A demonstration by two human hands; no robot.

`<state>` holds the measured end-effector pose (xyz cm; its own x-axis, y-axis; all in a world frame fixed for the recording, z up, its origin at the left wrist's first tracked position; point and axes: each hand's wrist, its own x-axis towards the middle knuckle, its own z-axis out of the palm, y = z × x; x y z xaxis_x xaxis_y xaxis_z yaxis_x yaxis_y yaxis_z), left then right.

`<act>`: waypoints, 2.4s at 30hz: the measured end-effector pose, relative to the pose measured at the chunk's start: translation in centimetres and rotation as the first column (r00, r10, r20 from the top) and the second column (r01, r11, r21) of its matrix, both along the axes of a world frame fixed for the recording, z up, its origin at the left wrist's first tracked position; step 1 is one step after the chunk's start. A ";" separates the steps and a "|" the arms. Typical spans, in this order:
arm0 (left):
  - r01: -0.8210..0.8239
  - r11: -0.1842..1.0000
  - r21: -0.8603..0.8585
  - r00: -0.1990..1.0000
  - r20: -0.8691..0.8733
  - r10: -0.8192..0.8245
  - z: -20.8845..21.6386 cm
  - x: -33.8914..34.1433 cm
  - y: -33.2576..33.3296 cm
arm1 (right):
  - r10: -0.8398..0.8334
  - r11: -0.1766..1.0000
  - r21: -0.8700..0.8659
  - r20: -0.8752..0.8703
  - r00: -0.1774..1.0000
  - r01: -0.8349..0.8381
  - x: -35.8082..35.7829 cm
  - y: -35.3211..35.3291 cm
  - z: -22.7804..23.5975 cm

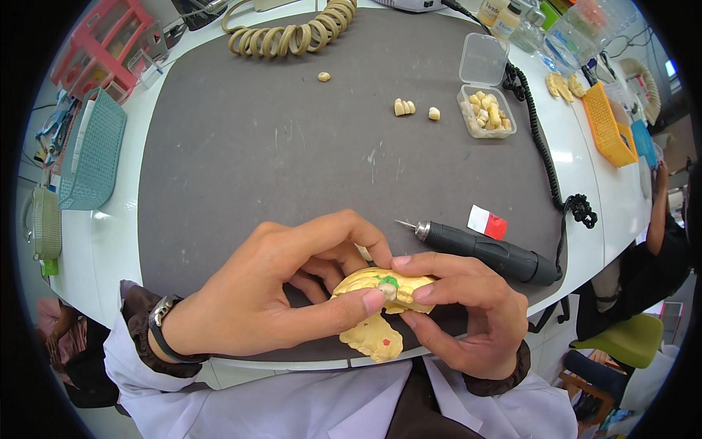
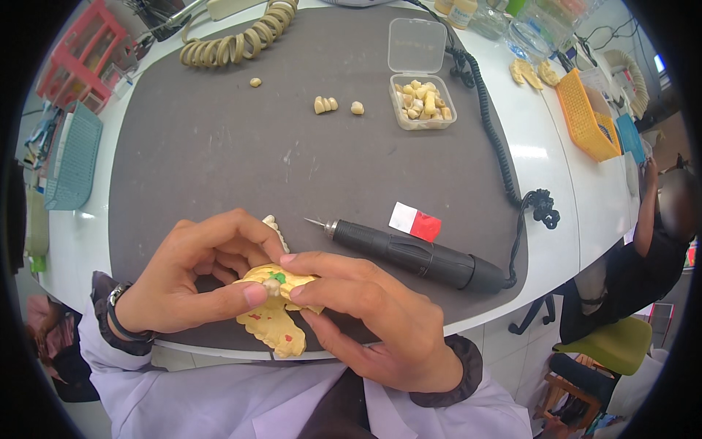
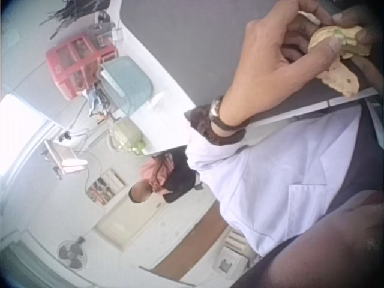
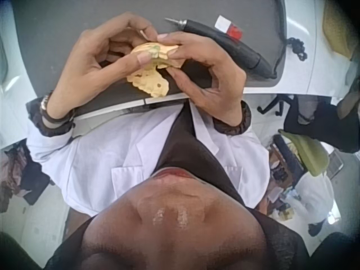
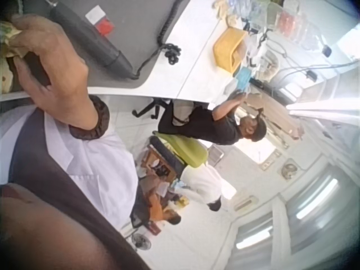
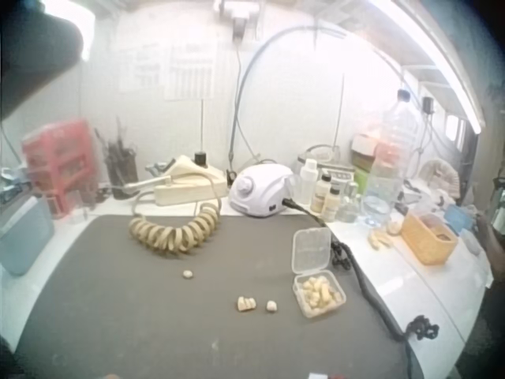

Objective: The person fits dental crown pieces onto a yellow jaw model, uses a strip of articulating paper between the crowns, and trims a crown piece with a rotary tool.

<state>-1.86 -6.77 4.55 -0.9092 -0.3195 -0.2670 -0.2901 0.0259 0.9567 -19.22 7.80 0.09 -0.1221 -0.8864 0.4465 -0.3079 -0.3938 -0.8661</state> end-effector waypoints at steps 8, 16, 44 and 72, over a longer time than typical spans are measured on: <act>-0.005 1.000 0.009 1.000 0.007 0.005 0.1 -0.1 0.1 | 0.005 1.000 -0.007 -0.013 1.000 -0.005 -0.1 0.0 0.1; -0.002 1.000 0.029 1.000 0.020 0.001 0.0 -0.1 0.0 | 0.027 0.999 0.019 -0.052 0.998 -0.026 -0.4 0.0 0.3; -0.005 1.000 0.016 1.000 0.002 0.005 -0.1 0.1 0.1 | -0.004 1.000 -0.012 -0.007 1.000 0.004 0.1 0.0 0.0; -0.012 1.000 -0.019 1.000 0.013 0.013 0.2 0.0 0.3 | -0.007 1.000 0.002 -0.006 1.000 0.007 0.1 0.0 0.1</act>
<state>-1.84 -6.50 4.76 -0.9016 -0.3359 -0.2724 -0.3026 0.0401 0.9523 -19.10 7.78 0.15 -0.1259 -0.8863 0.4456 -0.3163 -0.3899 -0.8648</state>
